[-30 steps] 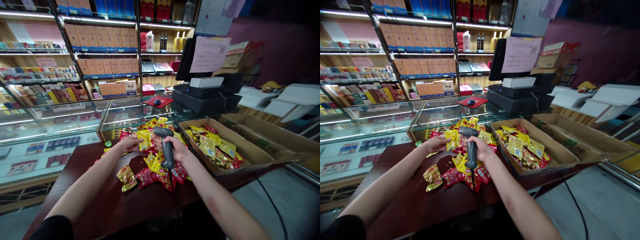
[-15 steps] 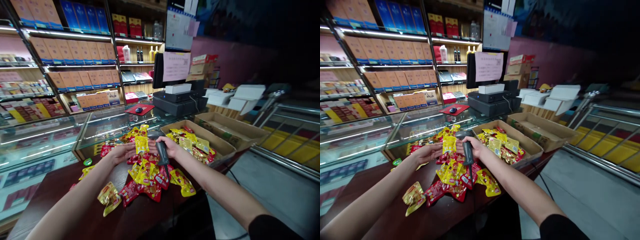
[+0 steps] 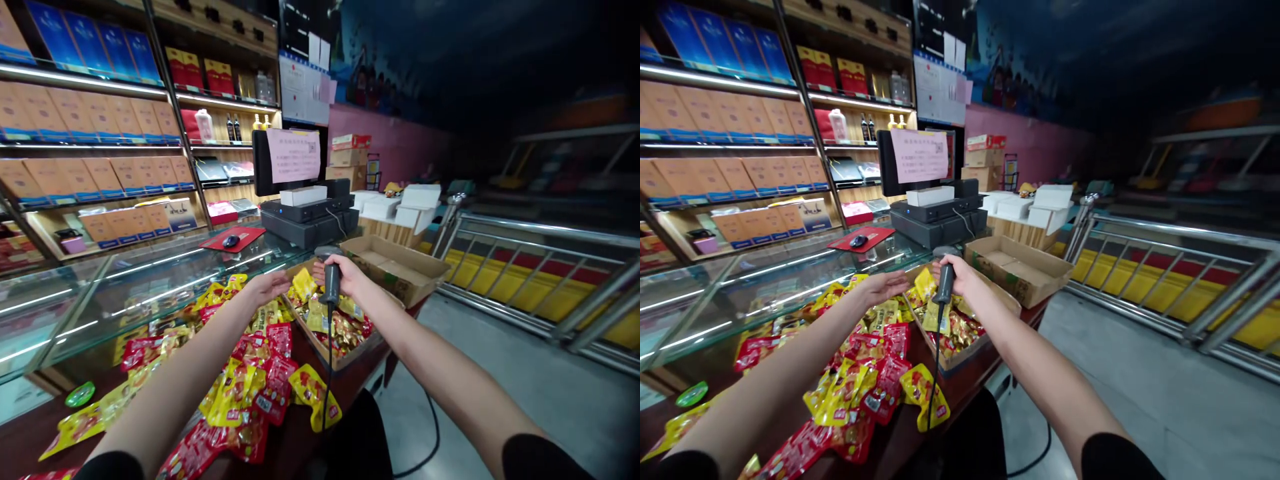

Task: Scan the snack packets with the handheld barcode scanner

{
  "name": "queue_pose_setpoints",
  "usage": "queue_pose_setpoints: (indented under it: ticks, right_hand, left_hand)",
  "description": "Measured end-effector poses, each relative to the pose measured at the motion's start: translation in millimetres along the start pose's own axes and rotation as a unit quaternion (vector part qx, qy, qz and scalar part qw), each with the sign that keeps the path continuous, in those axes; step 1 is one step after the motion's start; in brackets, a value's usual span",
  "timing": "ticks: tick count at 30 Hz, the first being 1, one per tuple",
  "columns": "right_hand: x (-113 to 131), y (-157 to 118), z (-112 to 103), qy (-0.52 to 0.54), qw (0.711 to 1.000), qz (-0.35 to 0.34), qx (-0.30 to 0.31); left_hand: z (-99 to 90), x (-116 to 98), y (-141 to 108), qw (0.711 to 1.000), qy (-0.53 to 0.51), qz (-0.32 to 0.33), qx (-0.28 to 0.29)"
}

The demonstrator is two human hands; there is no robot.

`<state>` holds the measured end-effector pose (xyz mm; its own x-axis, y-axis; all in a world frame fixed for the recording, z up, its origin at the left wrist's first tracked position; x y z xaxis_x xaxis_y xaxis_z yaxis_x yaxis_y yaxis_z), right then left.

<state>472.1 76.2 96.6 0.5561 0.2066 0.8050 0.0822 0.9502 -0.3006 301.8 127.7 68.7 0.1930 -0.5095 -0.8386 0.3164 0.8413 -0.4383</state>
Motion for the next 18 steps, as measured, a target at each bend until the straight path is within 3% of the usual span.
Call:
queue_pose_setpoints:
  ticks: [4, 7, 12, 18]
  right_hand:
    - [-9, 1, -12, -0.003, 0.999, 0.034, -0.022]
    - [-29, -3, 5, 0.001, 0.998, 0.061, 0.001]
    - [-78, -17, 72, 0.02, 0.991, 0.106, 0.08]
    - [-156, -37, 150, 0.028, 0.971, 0.187, 0.148]
  left_hand:
    - [-7.5, 9, 2, 1.0, -0.01, -0.017, 0.017]
    - [-35.0, 10, -11, 0.999, -0.022, -0.021, 0.028]
    - [-108.8, 1, -53, 0.999, -0.042, -0.012, 0.013]
    - [-209.2, -4, -109, 0.997, -0.06, 0.031, -0.027]
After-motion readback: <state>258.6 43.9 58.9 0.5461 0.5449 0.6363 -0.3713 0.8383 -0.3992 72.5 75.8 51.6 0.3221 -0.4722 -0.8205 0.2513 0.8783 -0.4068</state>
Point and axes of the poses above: each hand's wrist, its own y-axis towards the middle knuckle, its own z-axis out of the palm, x = y × z, the point moved 9 cm from there along y, towards the middle knuckle, and after that the axes turned 5 degrees about -x, right-handed, at the moved point
